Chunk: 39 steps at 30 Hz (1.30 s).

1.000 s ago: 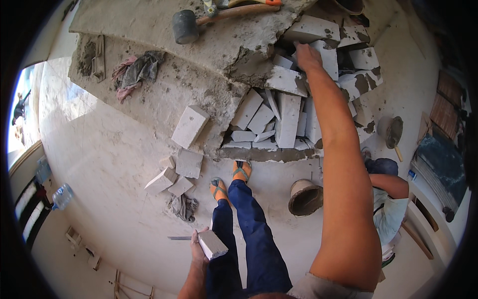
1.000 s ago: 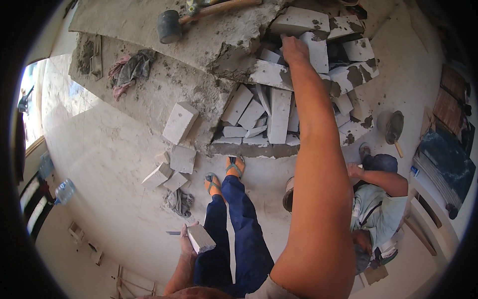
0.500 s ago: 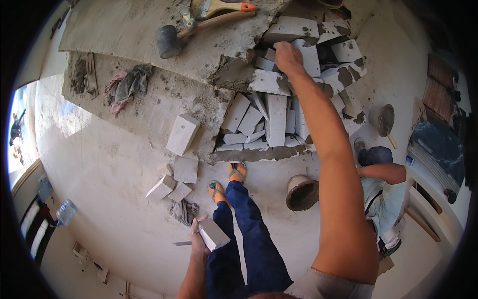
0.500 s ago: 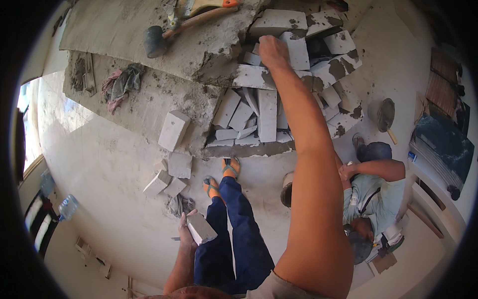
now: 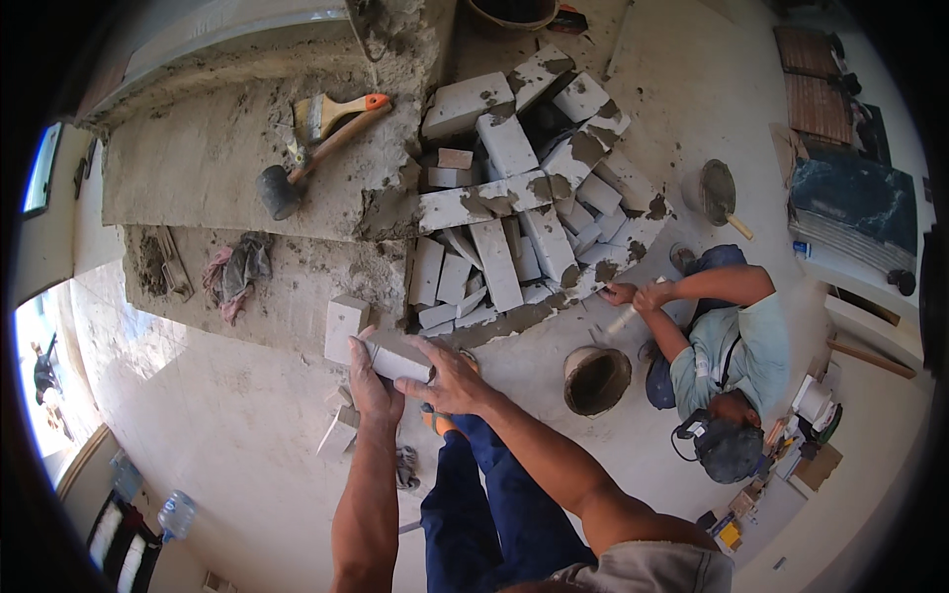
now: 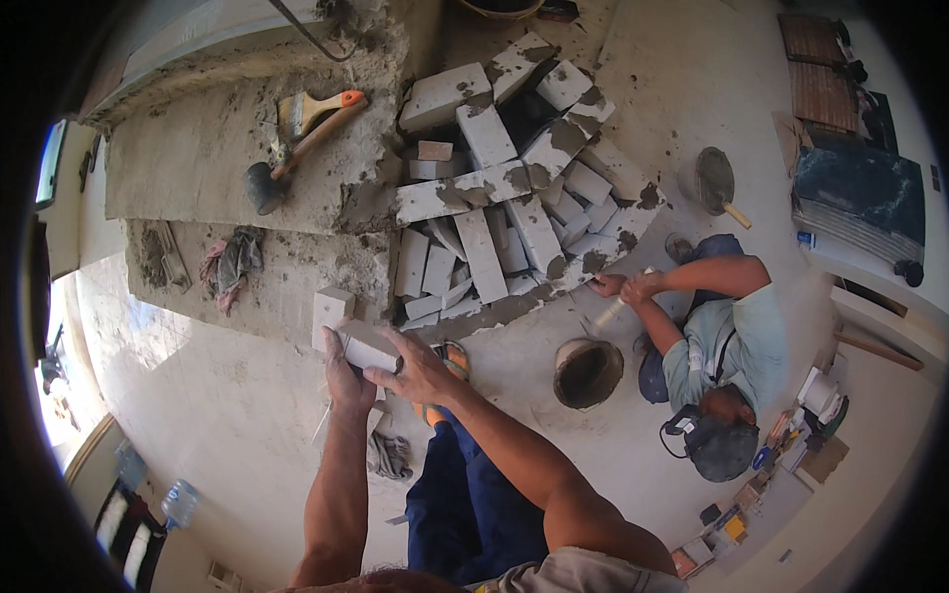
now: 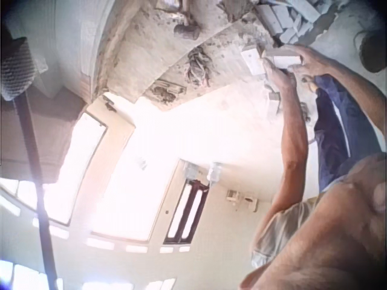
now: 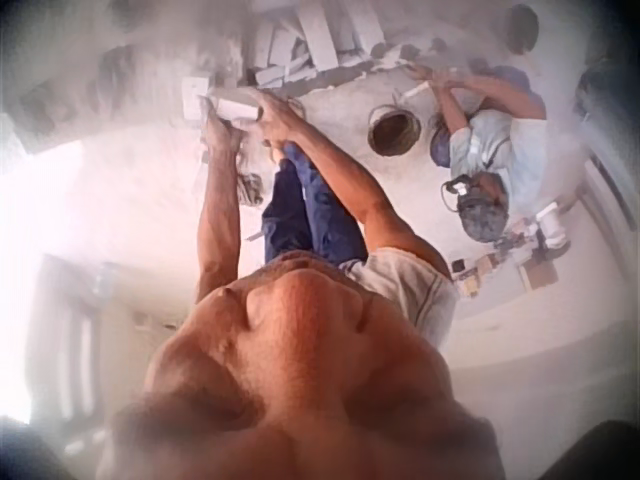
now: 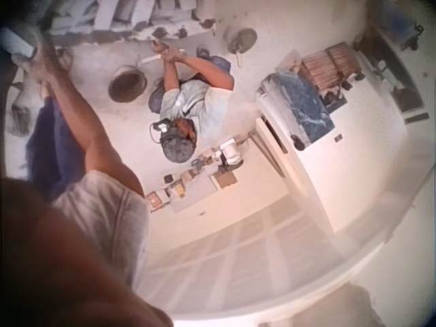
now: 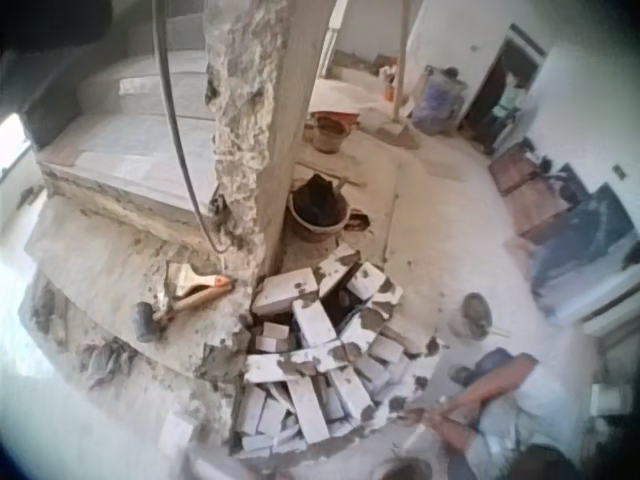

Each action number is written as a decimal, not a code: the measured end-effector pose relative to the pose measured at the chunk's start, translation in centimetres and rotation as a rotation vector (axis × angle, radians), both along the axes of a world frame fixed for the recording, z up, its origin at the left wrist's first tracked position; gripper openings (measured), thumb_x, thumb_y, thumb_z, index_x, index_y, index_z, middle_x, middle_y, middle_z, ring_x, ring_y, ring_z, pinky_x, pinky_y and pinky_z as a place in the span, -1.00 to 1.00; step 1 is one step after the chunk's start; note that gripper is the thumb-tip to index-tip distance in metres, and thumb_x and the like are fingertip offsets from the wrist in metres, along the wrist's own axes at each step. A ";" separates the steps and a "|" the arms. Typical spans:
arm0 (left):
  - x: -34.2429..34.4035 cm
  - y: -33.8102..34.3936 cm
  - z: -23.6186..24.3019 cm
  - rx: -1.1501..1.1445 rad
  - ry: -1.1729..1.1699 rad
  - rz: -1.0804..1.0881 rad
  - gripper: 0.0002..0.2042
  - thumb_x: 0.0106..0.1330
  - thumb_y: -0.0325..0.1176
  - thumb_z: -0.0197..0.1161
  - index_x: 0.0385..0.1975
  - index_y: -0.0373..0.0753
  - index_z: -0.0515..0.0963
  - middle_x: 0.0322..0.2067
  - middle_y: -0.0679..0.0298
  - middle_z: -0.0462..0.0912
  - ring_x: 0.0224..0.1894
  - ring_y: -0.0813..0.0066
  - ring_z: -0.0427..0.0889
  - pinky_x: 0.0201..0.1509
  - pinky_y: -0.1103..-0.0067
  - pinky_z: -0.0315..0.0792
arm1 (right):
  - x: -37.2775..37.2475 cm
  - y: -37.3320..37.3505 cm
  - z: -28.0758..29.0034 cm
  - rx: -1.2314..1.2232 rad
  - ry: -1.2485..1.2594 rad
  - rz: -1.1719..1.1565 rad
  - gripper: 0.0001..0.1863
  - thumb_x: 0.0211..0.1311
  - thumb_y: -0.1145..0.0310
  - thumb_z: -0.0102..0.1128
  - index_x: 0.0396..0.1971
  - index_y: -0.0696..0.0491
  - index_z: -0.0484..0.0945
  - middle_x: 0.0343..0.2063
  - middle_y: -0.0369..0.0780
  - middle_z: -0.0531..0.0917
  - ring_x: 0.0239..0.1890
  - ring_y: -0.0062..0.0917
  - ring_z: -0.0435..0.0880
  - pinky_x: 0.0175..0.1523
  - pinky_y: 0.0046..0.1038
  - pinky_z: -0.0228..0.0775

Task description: The person organizes and fits white bricks into a mortar-covered staircase structure, picking up pieces from the floor and placing them into the construction.

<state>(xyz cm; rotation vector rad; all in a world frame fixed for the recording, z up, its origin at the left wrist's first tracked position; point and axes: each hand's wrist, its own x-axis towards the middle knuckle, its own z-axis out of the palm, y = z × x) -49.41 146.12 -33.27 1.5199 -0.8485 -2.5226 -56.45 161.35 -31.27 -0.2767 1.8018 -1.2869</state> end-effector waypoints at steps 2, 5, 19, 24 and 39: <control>-1.8 0.9 0.5 -0.053 0.045 -0.058 -0.29 0.61 0.26 -0.06 0.44 -0.28 0.30 0.18 0.07 0.56 0.22 0.18 0.57 0.37 0.20 0.43 | -1.6 0.9 0.4 -0.016 0.088 -0.168 -0.10 0.23 -0.13 0.46 0.37 0.19 0.40 0.17 0.19 0.58 0.26 0.02 0.57 0.32 -0.11 0.42; -3.5 3.2 4.1 -0.137 -0.064 -0.125 -0.18 0.56 0.30 0.01 0.55 -0.28 0.20 0.31 0.00 0.51 0.33 0.08 0.52 0.44 0.07 0.36 | -7.6 2.7 2.1 0.167 0.388 -0.444 -0.18 0.25 -0.09 0.44 0.34 0.17 0.44 0.14 0.15 0.59 0.16 0.01 0.62 0.24 -0.14 0.48; 36.1 0.5 -0.1 0.033 -0.825 -0.465 -0.57 0.58 -0.10 0.18 0.19 -0.35 0.48 -0.08 0.02 0.70 -0.20 0.19 0.76 -0.17 0.30 0.67 | -40.3 8.8 -5.3 1.203 0.850 0.069 -0.41 0.09 0.21 0.50 0.16 0.03 0.63 0.27 -0.04 0.43 0.32 -0.08 0.48 0.39 -0.10 0.47; 44.3 0.8 3.4 0.083 -1.013 -0.402 -0.57 0.57 -0.13 0.16 0.20 -0.36 0.43 -0.10 -0.02 0.68 -0.21 0.12 0.76 -0.23 0.26 0.69 | -41.3 8.3 -6.7 1.275 0.939 0.140 -0.40 0.25 0.06 0.47 0.26 -0.09 0.56 0.35 -0.09 0.42 0.44 -0.12 0.41 0.38 0.03 0.44; 38.8 8.8 -5.6 -0.454 -0.580 -0.601 -0.81 0.32 -0.47 0.27 -0.14 -0.40 0.67 -0.41 0.11 0.72 -0.39 0.39 0.67 -0.21 0.40 0.55 | 14.0 -2.0 -13.7 0.223 0.203 0.625 -0.82 0.28 0.36 0.36 -0.29 0.15 0.59 -0.40 -0.01 0.71 -0.26 -0.06 0.74 -0.11 -0.10 0.56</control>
